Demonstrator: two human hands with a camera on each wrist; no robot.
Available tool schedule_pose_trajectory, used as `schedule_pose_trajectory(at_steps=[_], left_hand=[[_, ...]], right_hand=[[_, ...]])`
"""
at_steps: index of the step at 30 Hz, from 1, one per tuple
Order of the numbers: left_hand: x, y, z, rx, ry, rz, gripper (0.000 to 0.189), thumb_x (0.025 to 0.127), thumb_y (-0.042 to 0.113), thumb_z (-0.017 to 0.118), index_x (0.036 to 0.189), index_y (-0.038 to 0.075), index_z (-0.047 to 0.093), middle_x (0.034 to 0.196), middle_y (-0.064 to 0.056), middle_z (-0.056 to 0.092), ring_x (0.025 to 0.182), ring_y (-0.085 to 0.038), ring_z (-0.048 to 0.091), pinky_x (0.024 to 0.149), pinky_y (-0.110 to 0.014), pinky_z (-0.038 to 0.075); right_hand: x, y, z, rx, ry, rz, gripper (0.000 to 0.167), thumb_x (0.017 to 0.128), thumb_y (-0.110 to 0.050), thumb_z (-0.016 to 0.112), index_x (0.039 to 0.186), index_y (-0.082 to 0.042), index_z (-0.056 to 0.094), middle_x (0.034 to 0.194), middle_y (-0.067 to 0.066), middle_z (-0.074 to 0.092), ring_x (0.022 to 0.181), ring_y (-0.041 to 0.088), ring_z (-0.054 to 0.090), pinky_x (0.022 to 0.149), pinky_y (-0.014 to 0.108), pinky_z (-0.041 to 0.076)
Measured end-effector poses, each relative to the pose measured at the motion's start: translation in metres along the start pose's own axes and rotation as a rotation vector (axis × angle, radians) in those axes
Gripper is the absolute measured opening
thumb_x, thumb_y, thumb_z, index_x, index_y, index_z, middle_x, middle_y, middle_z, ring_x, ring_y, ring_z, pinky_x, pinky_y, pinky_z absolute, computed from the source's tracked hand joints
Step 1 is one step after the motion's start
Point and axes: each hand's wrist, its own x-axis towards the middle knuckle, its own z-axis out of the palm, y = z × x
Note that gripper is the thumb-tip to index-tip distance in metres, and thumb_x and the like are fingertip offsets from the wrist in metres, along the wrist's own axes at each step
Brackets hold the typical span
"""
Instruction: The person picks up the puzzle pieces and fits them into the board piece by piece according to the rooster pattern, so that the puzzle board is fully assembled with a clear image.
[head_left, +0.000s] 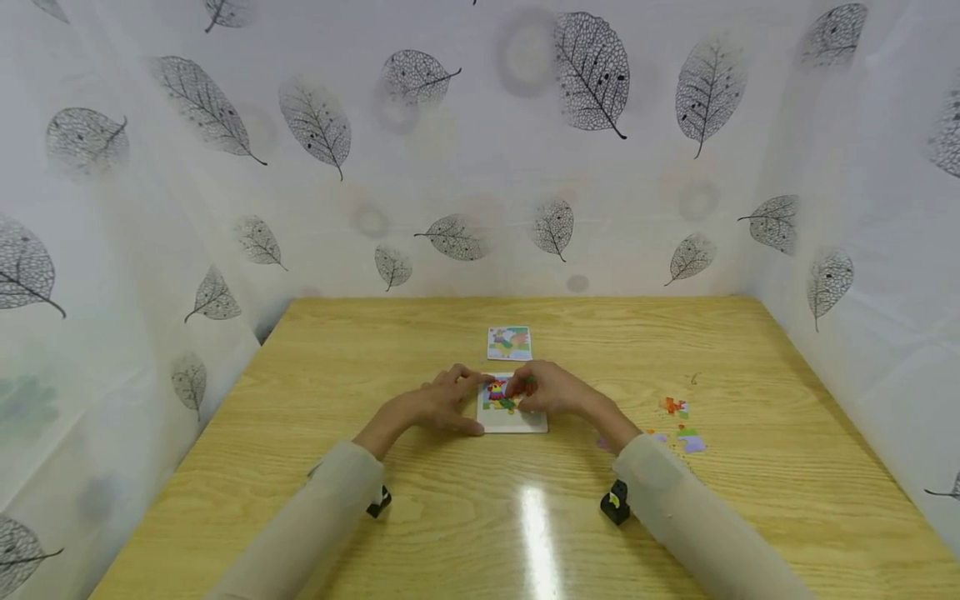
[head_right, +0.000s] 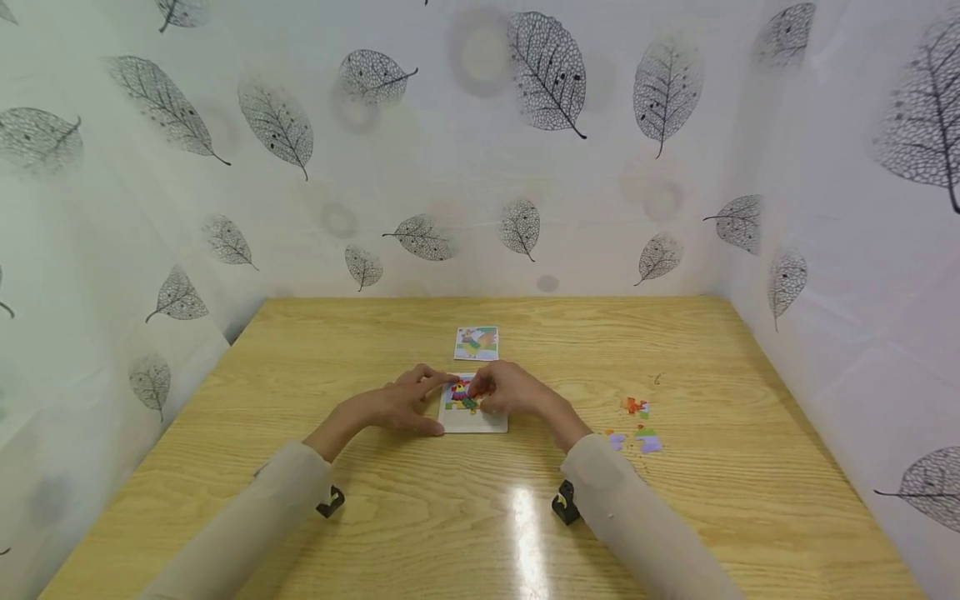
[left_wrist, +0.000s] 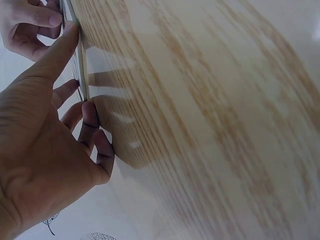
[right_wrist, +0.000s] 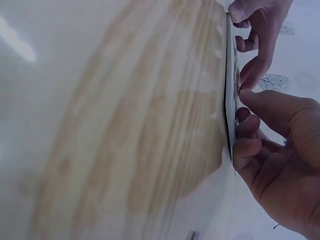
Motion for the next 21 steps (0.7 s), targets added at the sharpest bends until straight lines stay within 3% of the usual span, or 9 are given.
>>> schedule_pose_trajectory(at_steps=[3, 5, 8, 12, 15, 21], left_hand=[[0.001, 0.000, 0.001, 0.005, -0.002, -0.002, 0.087, 0.093, 0.049, 0.076, 0.163, 0.027, 0.031, 0.157, -0.009, 0.031, 0.142, -0.035, 0.033, 0.115, -0.069, 0.027], [0.003, -0.004, 0.003, 0.009, -0.001, -0.003, 0.088, 0.092, 0.050, 0.076, 0.164, 0.030, 0.030, 0.158, -0.008, 0.030, 0.143, -0.035, 0.032, 0.115, -0.070, 0.026], [0.006, -0.007, 0.005, 0.019, 0.000, 0.000, 0.088, 0.093, 0.051, 0.075, 0.164, 0.031, 0.028, 0.159, -0.008, 0.029, 0.143, -0.036, 0.031, 0.115, -0.071, 0.025], [0.003, -0.004, 0.003, 0.011, -0.001, 0.010, 0.087, 0.094, 0.049, 0.075, 0.164, 0.026, 0.030, 0.158, -0.011, 0.030, 0.142, -0.037, 0.032, 0.115, -0.071, 0.025], [0.001, -0.001, 0.001, -0.001, -0.003, 0.012, 0.086, 0.094, 0.046, 0.076, 0.164, 0.023, 0.031, 0.157, -0.012, 0.030, 0.141, -0.037, 0.032, 0.115, -0.071, 0.025], [0.001, -0.001, 0.003, 0.010, -0.003, 0.002, 0.086, 0.094, 0.045, 0.076, 0.164, 0.024, 0.030, 0.158, -0.013, 0.029, 0.142, -0.037, 0.032, 0.115, -0.071, 0.025]], right_hand=[[-0.005, -0.001, -0.004, 0.001, -0.014, -0.015, 0.021, 0.094, -0.002, 0.072, 0.115, -0.003, 0.073, 0.116, 0.009, 0.071, 0.108, 0.025, 0.062, 0.095, 0.044, 0.053], [-0.009, -0.001, -0.006, 0.018, -0.018, -0.031, 0.022, 0.097, -0.003, 0.069, 0.118, -0.002, 0.072, 0.119, 0.011, 0.070, 0.108, 0.026, 0.062, 0.092, 0.042, 0.054], [-0.013, 0.001, -0.010, 0.054, -0.019, -0.050, 0.025, 0.099, -0.004, 0.066, 0.123, 0.000, 0.070, 0.121, 0.014, 0.070, 0.097, 0.023, 0.061, 0.074, 0.033, 0.052], [-0.019, 0.007, -0.017, 0.119, -0.016, -0.028, 0.027, 0.101, -0.004, 0.063, 0.127, 0.001, 0.067, 0.121, 0.017, 0.070, 0.064, 0.014, 0.051, 0.054, 0.025, 0.042], [-0.025, 0.012, -0.024, 0.157, -0.004, 0.004, 0.028, 0.103, -0.005, 0.062, 0.130, 0.000, 0.066, 0.123, 0.018, 0.067, 0.053, 0.011, 0.043, 0.050, 0.025, 0.040], [-0.045, 0.027, -0.042, 0.190, 0.029, 0.029, 0.031, 0.104, -0.008, 0.062, 0.134, 0.000, 0.063, 0.127, 0.023, 0.061, 0.055, 0.013, 0.042, 0.050, 0.030, 0.041]])
